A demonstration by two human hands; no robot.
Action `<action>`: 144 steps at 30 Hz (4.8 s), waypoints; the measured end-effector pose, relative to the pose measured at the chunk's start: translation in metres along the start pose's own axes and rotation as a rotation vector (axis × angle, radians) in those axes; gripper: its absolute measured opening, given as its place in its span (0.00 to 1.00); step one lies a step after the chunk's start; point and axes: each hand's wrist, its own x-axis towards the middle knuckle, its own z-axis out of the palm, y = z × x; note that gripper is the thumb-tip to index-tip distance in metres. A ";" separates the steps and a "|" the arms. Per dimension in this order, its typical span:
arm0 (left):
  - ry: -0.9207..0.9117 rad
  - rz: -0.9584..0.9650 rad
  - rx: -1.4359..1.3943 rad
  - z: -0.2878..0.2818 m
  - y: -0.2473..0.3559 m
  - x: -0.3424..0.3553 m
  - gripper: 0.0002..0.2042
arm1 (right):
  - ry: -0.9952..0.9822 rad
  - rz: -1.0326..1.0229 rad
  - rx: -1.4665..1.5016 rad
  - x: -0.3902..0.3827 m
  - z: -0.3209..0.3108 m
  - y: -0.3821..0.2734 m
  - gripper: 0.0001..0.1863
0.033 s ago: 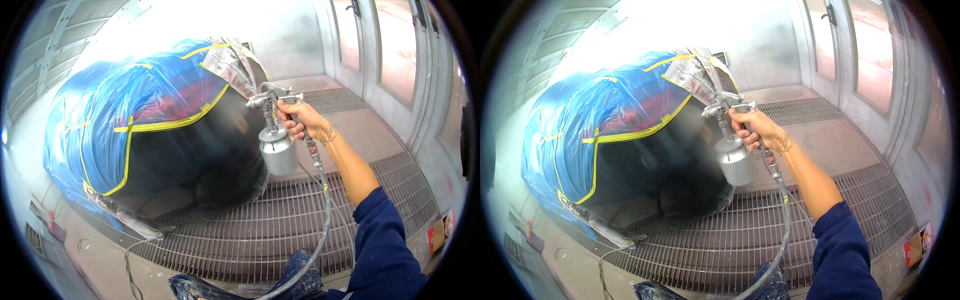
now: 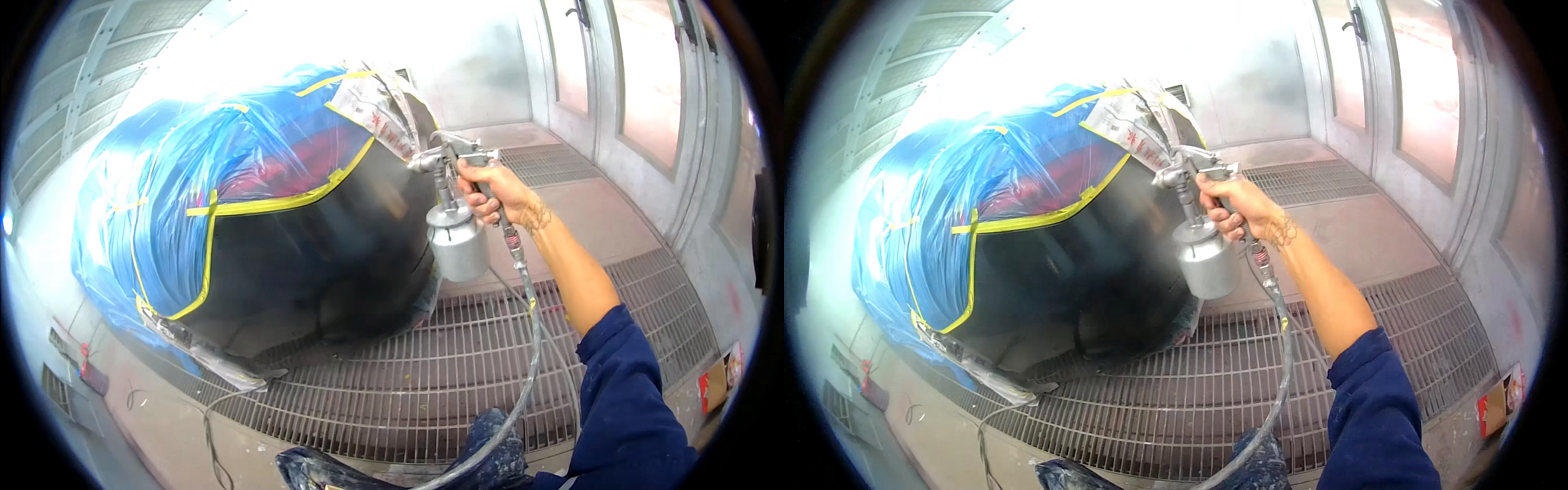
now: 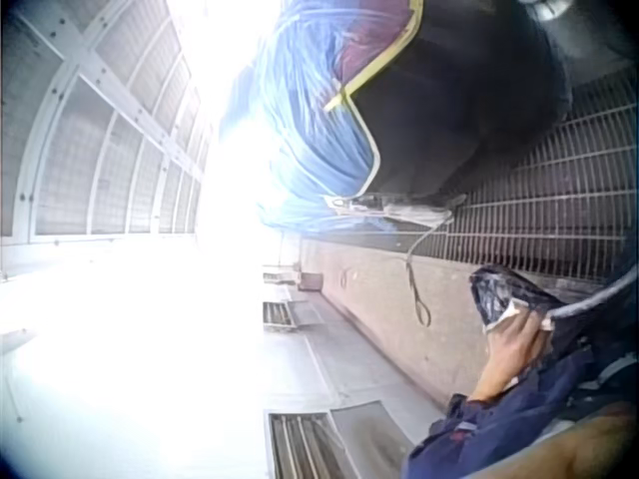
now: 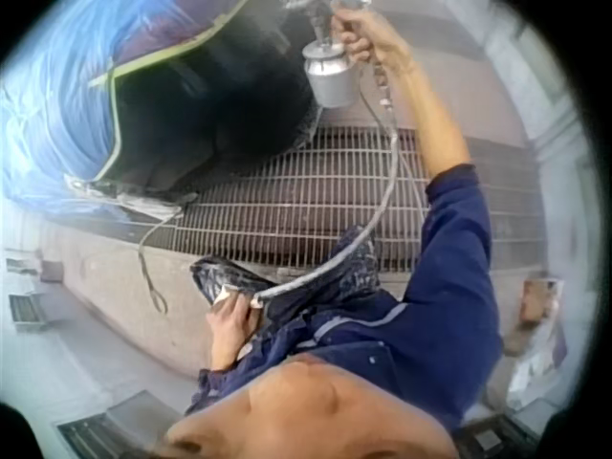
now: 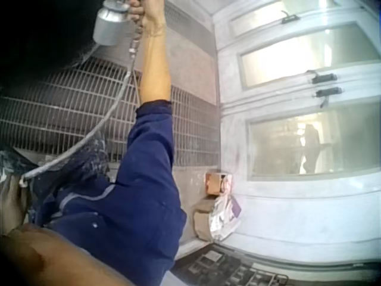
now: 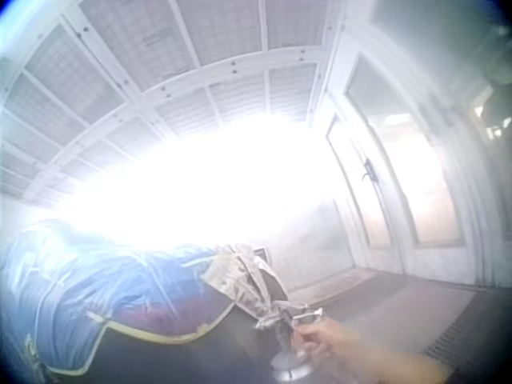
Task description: The person uses a spray gun to apply dark paint to the rear and side panels of a car in a paint booth. The car is masked with blue plastic and yellow tape. The person moves around the vehicle to cover the exposed surfaces.
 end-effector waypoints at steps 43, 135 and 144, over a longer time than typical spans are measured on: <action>-0.026 -0.072 0.180 0.032 -0.013 -0.006 0.05 | 0.301 -0.088 0.015 -0.056 -0.042 0.140 0.21; -0.099 -0.435 0.302 0.060 -0.059 -0.076 0.15 | 0.818 -0.309 -0.436 -0.097 0.090 0.396 0.13; 0.140 -0.424 0.320 0.038 -0.070 -0.122 0.12 | 0.064 -0.044 -0.820 -0.089 0.230 0.409 0.20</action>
